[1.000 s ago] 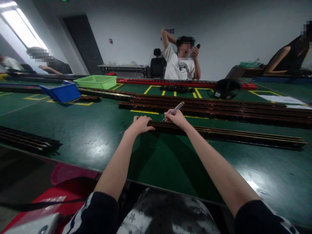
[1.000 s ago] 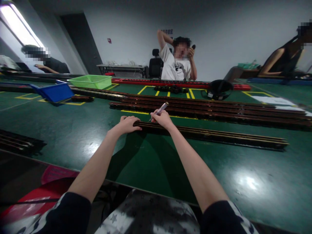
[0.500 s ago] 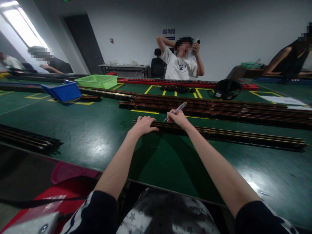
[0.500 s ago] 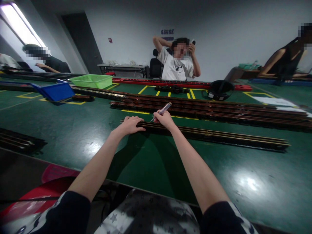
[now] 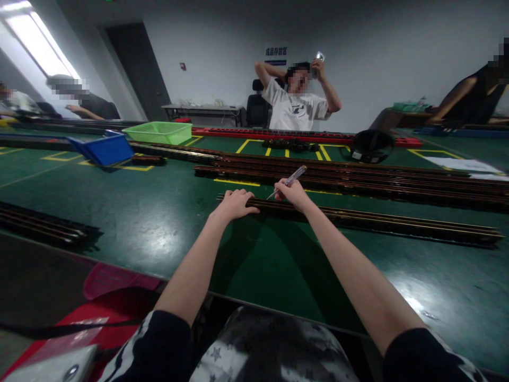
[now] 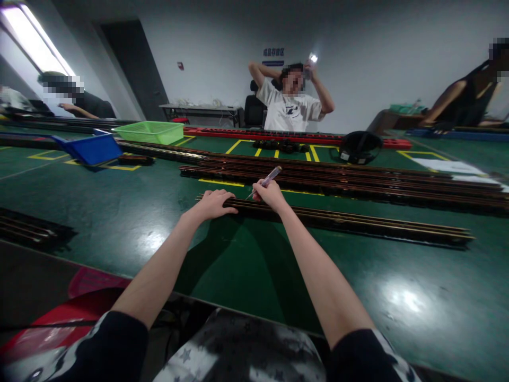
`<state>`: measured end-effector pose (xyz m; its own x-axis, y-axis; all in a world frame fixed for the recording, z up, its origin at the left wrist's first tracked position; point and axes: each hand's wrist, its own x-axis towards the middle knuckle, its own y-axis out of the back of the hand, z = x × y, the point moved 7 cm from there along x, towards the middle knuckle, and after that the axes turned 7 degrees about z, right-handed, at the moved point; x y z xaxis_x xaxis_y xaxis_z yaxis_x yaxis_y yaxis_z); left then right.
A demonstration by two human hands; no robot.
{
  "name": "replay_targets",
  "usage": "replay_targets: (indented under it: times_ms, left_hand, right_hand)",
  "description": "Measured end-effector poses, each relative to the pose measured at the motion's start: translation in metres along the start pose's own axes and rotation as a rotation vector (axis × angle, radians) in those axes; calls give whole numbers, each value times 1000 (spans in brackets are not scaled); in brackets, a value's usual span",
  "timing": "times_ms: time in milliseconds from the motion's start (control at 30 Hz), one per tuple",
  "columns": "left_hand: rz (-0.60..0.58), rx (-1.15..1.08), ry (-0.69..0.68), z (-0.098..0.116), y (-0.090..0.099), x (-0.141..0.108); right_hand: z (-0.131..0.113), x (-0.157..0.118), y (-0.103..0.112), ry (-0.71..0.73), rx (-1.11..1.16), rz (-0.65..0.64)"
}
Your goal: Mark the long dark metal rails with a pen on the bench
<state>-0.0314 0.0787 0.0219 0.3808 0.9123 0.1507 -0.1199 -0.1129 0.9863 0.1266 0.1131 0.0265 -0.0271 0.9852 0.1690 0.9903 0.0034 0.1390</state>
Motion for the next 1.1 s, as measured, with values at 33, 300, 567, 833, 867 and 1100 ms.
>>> replay_targets:
  times_ms: [33,300,567,833,867,1100]
  left_hand:
    - [0,0,1,0,0,0]
    - [-15,0,7,1,2,-1]
    - [-13,-17,-4,1,0,0]
    - [-15,-2,-2,2,1,-1]
    - [-14,1,-1,2,1,-1]
    - [-18,-5,-4,3,2,-2]
  right_hand:
    - [1,0,0,0,-1,3]
    - [-1,0,2,11,-25,30]
    - [1,0,3,11,-23,26]
    - [1,2,5,28,-49,55]
    - [1,2,6,23,-49,67]
    - [2,0,7,7,12,61]
